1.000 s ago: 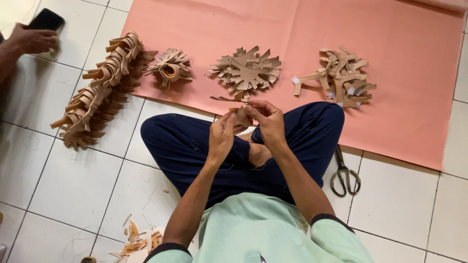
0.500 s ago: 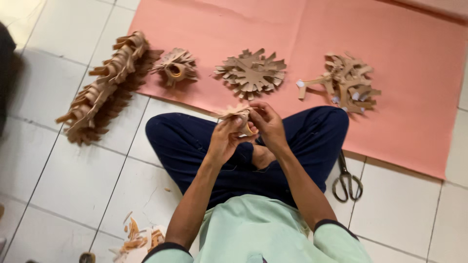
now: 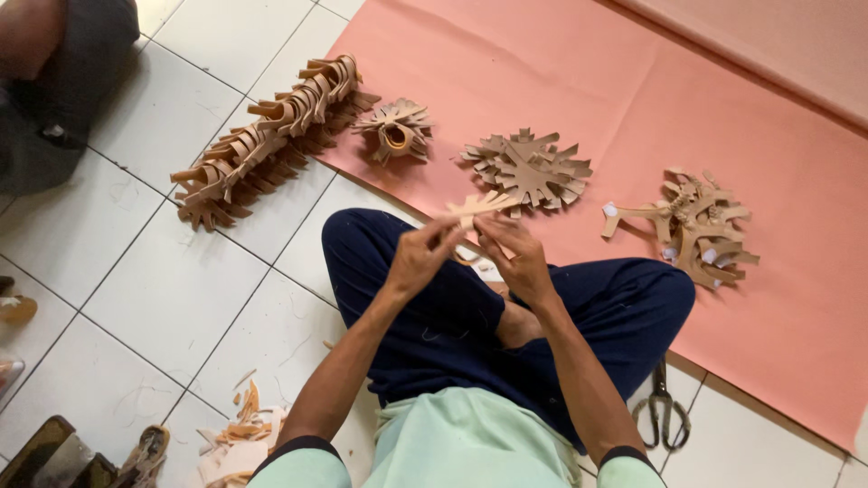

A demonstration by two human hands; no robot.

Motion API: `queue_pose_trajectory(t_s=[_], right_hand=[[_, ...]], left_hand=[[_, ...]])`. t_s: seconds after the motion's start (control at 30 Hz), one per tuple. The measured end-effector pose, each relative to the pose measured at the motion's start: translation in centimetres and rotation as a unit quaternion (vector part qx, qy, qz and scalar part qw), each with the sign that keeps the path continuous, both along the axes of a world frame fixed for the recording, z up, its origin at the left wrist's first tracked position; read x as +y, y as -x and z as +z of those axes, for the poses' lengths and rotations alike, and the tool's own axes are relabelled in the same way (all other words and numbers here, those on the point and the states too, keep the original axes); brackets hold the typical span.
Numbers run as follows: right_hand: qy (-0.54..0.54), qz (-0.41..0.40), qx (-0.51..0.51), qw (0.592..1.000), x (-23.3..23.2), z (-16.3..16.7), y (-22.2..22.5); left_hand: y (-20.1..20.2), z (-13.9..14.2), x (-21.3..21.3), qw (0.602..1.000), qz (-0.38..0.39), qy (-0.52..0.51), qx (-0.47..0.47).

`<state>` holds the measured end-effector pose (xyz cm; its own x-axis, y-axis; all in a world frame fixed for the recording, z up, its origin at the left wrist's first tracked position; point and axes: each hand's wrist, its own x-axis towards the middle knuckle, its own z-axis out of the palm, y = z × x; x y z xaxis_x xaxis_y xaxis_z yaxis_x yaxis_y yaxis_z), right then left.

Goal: The person sits on a tiled floor and assembles small, light-brown, leaf-shaped craft pieces into larger circular clusters. They pick up individual pieces, interlock them by hand, and place the growing clusters on a pink mat. A pair of scissors is visible nearby but not used.

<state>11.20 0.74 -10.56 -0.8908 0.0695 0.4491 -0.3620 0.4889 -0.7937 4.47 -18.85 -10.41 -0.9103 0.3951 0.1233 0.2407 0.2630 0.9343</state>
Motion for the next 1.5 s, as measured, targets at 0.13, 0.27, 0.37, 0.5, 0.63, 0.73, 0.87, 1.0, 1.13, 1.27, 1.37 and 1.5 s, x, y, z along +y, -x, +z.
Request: queue_pose_trajectory(t_s=[0.13, 0.27, 0.37, 0.5, 0.63, 0.73, 0.87, 1.0, 1.13, 1.27, 1.37, 1.5], right_hand=[[0.068, -0.057, -0.080, 0.993, 2.0, -1.1, 1.7], [0.214, -0.078, -0.160, 0.960, 3.0, -4.4, 2.2], [0.294, -0.093, -0.217, 0.926, 2.0, -6.9, 2.9], [0.131, -0.165, -0.291, 0.933, 0.8, -7.7, 3.6], [0.087, -0.142, -0.267, 0.949, 1.2, -7.2, 4.4], [0.047, -0.136, -0.252, 0.957, 1.9, -7.0, 3.7], [0.162, -0.145, -0.232, 0.948, 4.6, -7.3, 2.6], [0.051, -0.283, -0.119, 0.950, 12.7, -7.2, 3.3], [0.063, -0.489, -0.040, 0.869, 24.6, -6.1, 4.2], [-0.093, -0.601, -0.107, 0.787, 31.5, -5.0, 3.4], [-0.018, -0.601, -0.194, 0.775, 33.4, -4.2, 3.9], [0.112, -0.541, -0.204, 0.808, 33.4, -3.5, 4.0]], left_hand=[[9.4, 3.1, -2.0, 0.993, 0.030, -0.111, 0.037], [18.4, 3.6, -2.8, 0.986, 0.073, -0.148, 0.001], [22.4, 2.0, -2.5, 0.986, 0.109, 0.035, 0.122], [24.1, -0.2, -2.4, 0.981, 0.154, 0.109, 0.054], [23.9, -0.6, -1.6, 0.960, 0.182, 0.088, 0.196], [21.8, -0.6, -0.8, 0.939, 0.149, 0.097, 0.293], [16.6, -1.2, 0.8, 0.953, 0.072, 0.113, 0.273], [12.0, -2.9, 4.1, 0.979, 0.026, 0.111, 0.167], [9.8, -4.9, 7.9, 0.977, -0.049, 0.101, 0.182], [9.0, -5.1, 9.9, 0.981, -0.061, 0.126, 0.136], [9.0, -4.8, 10.7, 0.983, -0.044, 0.131, 0.125], [8.5, -4.6, 11.5, 0.982, -0.030, 0.152, 0.108]])
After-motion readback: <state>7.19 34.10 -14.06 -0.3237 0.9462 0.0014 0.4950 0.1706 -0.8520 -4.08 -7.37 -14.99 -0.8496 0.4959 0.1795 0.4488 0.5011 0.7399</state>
